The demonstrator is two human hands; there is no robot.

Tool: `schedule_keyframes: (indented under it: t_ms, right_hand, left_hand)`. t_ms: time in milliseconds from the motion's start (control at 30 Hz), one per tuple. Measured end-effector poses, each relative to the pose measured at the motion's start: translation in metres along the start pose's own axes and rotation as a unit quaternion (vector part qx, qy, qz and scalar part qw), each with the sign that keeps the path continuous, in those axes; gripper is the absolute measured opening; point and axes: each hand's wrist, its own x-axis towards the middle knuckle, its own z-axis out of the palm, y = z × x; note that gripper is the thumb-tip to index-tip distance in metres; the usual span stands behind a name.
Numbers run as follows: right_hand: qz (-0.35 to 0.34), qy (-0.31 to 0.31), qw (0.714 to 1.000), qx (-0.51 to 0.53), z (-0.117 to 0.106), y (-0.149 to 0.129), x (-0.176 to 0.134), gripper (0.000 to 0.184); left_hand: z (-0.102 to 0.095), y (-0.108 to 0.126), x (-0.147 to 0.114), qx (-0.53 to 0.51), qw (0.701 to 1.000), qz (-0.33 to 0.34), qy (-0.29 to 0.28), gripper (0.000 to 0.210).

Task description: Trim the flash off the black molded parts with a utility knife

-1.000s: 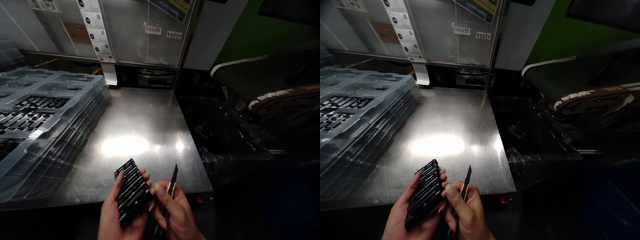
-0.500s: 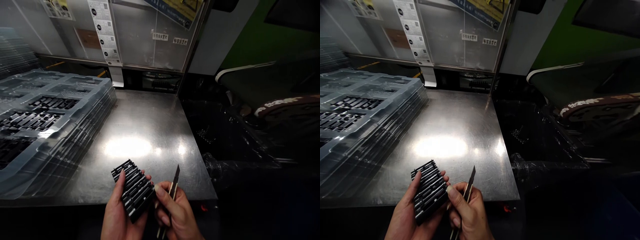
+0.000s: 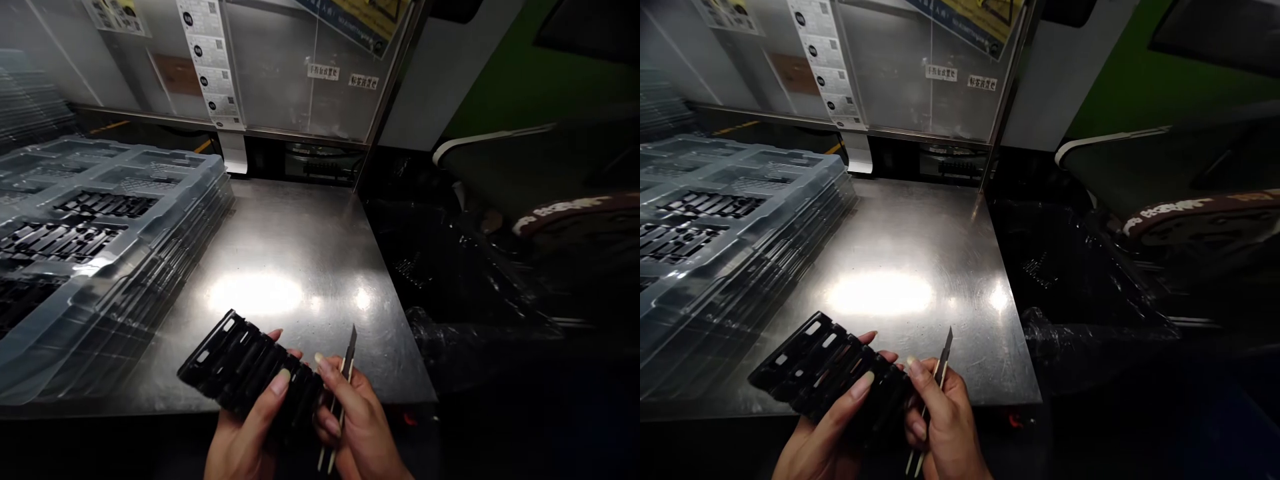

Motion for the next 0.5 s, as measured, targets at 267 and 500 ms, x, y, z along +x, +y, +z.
schedule_keyframes:
  t_ms: [267,500]
  right_hand:
    - [-0.017,0.043,0.999,-0.027,-0.001,0.0,0.001,0.049]
    - [-0.086,0.052,0.977,-0.188,-0.007,0.004,-0.002,0.056]
  left_hand:
    - [-0.003,0.005,0.002,0.009,1.0,0.002,-0.012,0.074]
    - [-0.012,-0.002,0.003,0.235,0.952,0.196,0.005,0.041]
